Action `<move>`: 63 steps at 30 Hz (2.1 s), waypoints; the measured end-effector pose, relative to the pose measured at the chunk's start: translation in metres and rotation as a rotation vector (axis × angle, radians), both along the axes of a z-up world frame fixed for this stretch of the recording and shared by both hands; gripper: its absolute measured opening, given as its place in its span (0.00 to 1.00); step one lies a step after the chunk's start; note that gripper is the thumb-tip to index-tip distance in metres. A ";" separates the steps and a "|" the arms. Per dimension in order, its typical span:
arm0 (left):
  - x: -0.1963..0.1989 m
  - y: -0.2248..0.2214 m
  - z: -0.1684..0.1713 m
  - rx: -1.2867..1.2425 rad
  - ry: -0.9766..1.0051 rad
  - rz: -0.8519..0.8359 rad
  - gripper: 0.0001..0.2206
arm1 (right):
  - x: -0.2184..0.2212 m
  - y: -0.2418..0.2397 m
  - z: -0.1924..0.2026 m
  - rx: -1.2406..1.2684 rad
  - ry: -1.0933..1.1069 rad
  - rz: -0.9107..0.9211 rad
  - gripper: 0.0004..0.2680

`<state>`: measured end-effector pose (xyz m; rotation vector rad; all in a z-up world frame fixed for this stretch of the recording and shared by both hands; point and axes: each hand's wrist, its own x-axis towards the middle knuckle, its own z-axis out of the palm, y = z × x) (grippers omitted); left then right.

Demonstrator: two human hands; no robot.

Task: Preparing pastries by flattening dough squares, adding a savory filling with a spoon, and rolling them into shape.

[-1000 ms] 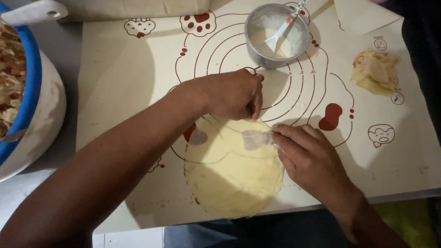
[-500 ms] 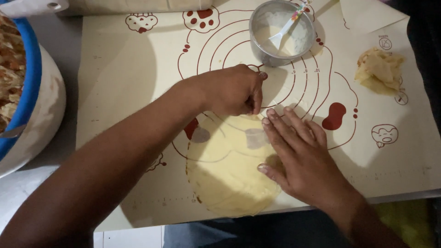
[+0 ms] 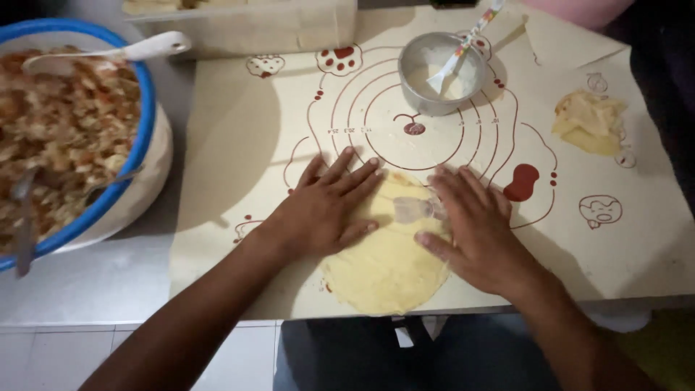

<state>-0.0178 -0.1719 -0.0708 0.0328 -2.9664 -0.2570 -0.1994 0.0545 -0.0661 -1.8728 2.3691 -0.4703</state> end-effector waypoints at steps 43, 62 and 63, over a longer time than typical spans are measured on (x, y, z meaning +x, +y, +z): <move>0.288 -0.132 0.101 0.124 0.730 0.674 0.09 | 0.213 -0.301 0.159 0.393 0.367 0.586 0.10; 0.257 -0.159 0.099 0.414 1.155 0.658 0.07 | 0.186 -0.336 0.126 -0.020 0.416 0.620 0.06; 0.258 -0.157 0.100 0.424 1.170 0.664 0.07 | 0.192 -0.337 0.126 -0.020 0.374 0.650 0.05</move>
